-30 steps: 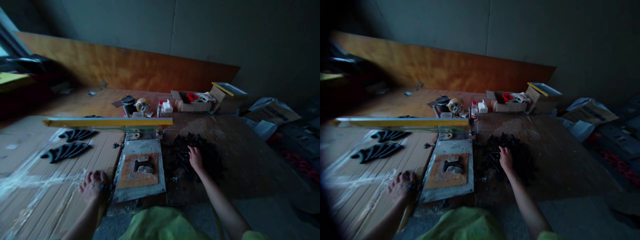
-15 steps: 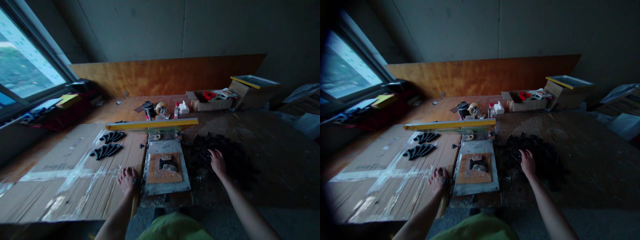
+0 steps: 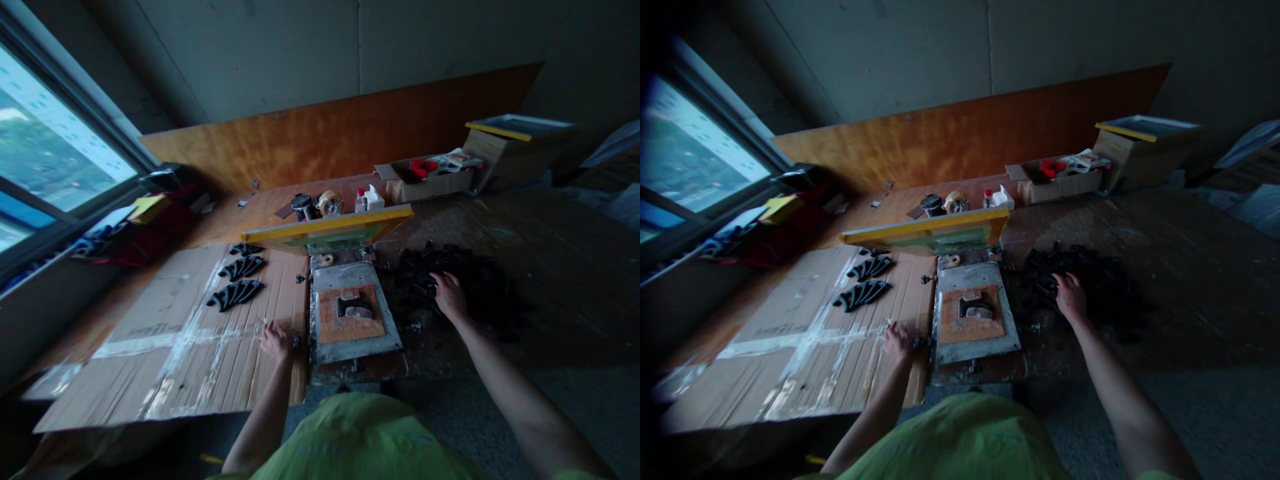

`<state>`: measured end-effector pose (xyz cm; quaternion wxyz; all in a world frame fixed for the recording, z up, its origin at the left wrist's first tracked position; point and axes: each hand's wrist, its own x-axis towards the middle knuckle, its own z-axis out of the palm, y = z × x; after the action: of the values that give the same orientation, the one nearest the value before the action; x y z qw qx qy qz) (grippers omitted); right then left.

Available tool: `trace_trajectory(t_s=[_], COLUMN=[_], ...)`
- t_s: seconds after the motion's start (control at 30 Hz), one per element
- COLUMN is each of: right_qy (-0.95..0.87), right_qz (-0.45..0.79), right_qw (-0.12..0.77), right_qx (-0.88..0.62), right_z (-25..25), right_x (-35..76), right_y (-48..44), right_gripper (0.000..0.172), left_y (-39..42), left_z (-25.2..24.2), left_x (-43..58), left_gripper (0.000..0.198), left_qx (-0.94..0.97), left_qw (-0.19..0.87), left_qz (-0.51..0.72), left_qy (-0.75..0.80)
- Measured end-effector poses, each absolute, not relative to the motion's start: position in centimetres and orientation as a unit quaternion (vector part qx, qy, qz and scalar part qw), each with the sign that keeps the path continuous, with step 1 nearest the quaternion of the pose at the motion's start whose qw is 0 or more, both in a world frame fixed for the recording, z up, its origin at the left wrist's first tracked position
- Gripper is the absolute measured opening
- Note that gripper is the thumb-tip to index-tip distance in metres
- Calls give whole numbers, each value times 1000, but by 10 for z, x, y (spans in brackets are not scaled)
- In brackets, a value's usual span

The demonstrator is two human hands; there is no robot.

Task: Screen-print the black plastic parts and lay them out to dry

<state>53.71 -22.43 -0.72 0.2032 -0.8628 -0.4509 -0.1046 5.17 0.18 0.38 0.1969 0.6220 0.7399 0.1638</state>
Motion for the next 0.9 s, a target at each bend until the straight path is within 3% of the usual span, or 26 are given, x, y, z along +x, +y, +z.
trace_trajectory(t_s=[0.1,0.27,0.43,0.7,0.9], right_qy=[-448,-448,-451,-466,-661], right_qz=[-106,-103,-85,-47,26], right_qw=[206,190,177,107,190], right_qx=[-863,-868,-870,-877,-726], right_z=[-5,-1,5,53,82], right_x=[535,532,532,516,406], right_y=[-224,-224,-224,-222,-156], right_gripper=[45,47,47,67,52], left_y=[14,34,31,59,79], left_z=[28,75,105,186,202], left_x=[55,81,112,138,151], left_gripper=[53,45,36,53,51], left_qx=[532,542,549,550,563], left_qw=[175,163,270,433,465], left_qz=[295,458,591,622,588], left_qy=[774,686,526,351,348])
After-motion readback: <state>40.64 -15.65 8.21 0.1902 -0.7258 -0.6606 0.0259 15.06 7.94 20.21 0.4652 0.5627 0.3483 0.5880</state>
